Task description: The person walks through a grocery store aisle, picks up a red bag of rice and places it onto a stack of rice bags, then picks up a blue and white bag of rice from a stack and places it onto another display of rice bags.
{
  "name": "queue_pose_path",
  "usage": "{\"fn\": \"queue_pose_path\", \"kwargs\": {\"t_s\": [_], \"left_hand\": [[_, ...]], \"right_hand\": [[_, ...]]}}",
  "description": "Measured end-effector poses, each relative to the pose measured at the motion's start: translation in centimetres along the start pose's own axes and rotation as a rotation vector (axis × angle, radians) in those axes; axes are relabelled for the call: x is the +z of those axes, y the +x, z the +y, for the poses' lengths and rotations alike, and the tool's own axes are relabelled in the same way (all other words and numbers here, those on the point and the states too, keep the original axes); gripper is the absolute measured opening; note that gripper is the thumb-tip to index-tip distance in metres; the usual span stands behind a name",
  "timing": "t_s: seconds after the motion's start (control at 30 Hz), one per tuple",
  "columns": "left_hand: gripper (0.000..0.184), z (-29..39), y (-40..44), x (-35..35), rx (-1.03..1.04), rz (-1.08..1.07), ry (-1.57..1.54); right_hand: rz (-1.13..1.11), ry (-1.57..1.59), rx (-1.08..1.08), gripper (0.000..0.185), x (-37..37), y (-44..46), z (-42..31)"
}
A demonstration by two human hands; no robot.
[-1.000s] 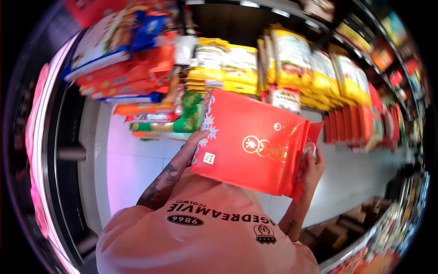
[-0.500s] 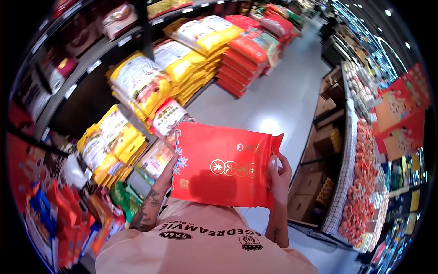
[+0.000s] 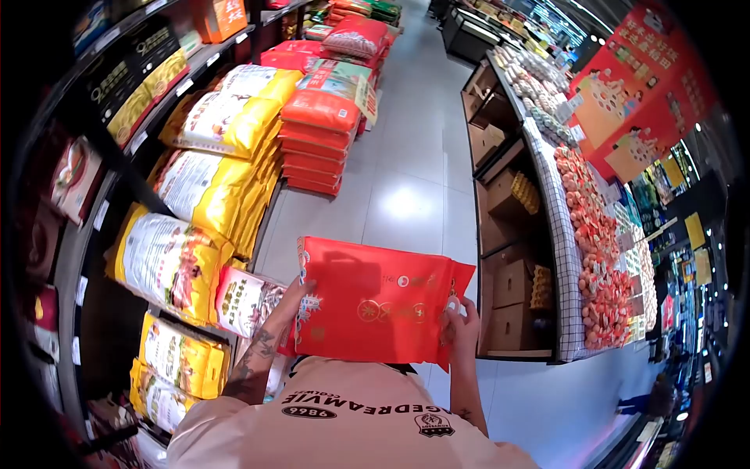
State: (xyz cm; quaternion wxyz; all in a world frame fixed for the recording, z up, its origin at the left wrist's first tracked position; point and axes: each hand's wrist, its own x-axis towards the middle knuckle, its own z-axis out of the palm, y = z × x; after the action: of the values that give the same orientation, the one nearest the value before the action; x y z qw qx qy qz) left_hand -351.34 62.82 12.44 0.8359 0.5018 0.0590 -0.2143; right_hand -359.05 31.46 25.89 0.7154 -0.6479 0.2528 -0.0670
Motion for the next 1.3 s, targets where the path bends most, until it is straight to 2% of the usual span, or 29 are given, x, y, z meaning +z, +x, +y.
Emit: {"fn": "queue_pose_path", "kwargs": {"t_s": [0.13,0.23,0.33,0.43,0.57,0.67,0.8,1.07,1.3], "left_hand": [[0.045,1.7,3.2,0.8,-0.234,0.085,-0.081],[0.045,1.7,7.1,1.2,-0.236,0.167,-0.099],[0.044,2.0,12.0,0.8,-0.260,0.153,-0.184],[0.046,4.5,16.5,2.4,-0.224,0.192,-0.231],[0.047,6.7,20.6,6.0,-0.168,0.266,-0.252],[0.046,6.9,23.6,7.0,-0.146,0.310,-0.270],[0.044,8.4,28.2,8.8,-0.125,0.333,-0.238],[0.041,9.5,38.2,9.0,-0.237,0.272,-0.225],[0.043,13.7,51.4,9.0,-0.272,0.126,-0.222]], "right_hand": [[0.044,0.051,0.090,0.031,1.0,4.8,1.3],[0.057,0.016,0.143,0.033,1.8,9.5,1.6],[-0.065,0.066,0.155,0.037,2.5,15.4,1.8],[-0.145,-0.031,0.096,0.039,4.0,21.7,-0.8],[-0.224,-0.066,0.139,0.040,4.6,28.0,-6.1],[-0.303,-0.108,0.170,0.042,4.3,32.3,-7.1],[-0.237,-0.068,0.158,0.039,4.6,37.8,-6.2],[-0.144,-0.092,0.178,0.038,5.3,44.7,-8.2],[-0.028,-0.146,0.097,0.037,9.5,54.7,-11.2]]}}
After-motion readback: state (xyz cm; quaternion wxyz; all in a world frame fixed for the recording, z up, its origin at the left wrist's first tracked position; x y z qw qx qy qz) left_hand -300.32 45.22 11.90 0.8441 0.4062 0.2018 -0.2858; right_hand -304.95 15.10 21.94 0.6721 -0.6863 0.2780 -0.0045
